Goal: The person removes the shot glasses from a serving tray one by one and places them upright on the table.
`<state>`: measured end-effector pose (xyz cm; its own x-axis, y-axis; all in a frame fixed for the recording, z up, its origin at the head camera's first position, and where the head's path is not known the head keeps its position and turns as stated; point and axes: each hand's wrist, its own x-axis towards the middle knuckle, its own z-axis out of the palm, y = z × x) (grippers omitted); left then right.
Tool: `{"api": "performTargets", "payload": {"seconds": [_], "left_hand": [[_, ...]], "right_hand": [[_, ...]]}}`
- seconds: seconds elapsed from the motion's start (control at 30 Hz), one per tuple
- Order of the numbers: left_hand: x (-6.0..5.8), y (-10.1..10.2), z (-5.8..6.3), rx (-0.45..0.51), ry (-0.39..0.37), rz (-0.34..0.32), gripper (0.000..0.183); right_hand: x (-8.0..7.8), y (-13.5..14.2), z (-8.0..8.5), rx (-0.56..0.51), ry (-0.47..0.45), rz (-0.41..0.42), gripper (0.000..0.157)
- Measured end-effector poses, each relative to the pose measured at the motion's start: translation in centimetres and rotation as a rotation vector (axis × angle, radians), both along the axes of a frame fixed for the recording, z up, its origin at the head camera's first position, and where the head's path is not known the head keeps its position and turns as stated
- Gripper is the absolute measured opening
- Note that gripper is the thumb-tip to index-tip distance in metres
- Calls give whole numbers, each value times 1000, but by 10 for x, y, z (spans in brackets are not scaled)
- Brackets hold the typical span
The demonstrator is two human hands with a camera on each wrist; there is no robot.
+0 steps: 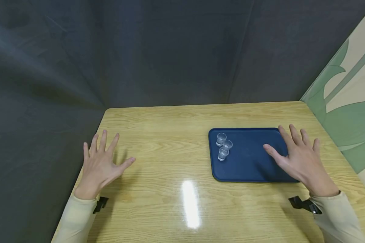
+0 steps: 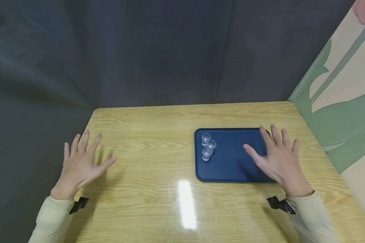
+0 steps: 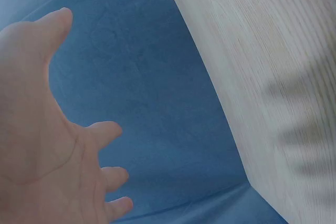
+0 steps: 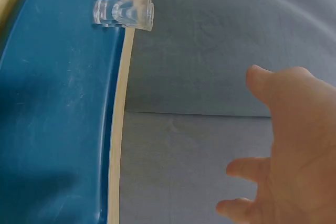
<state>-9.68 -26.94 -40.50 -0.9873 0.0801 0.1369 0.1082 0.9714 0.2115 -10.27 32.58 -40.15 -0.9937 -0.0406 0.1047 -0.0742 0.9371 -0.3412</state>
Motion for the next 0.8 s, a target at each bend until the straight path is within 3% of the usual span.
{"api": "performTargets", "payload": {"seconds": [0.2, 0.4, 0.63, 0.8], "left_hand": [[0, 4, -2, 24, -30, -5, 103], [0, 16, -6, 72, -65, -36, 95], [-2, 38, -12, 183, -15, -69, 78], [-4, 63, -18, 244, 43, -116, 68]], "right_hand": [[-7, 5, 4, -70, 6, 3, 89], [-29, 21, 4, -139, -64, -53, 83], [-58, 52, -14, -285, -152, -117, 74], [-71, 63, -33, -314, -133, -223, 70]]}}
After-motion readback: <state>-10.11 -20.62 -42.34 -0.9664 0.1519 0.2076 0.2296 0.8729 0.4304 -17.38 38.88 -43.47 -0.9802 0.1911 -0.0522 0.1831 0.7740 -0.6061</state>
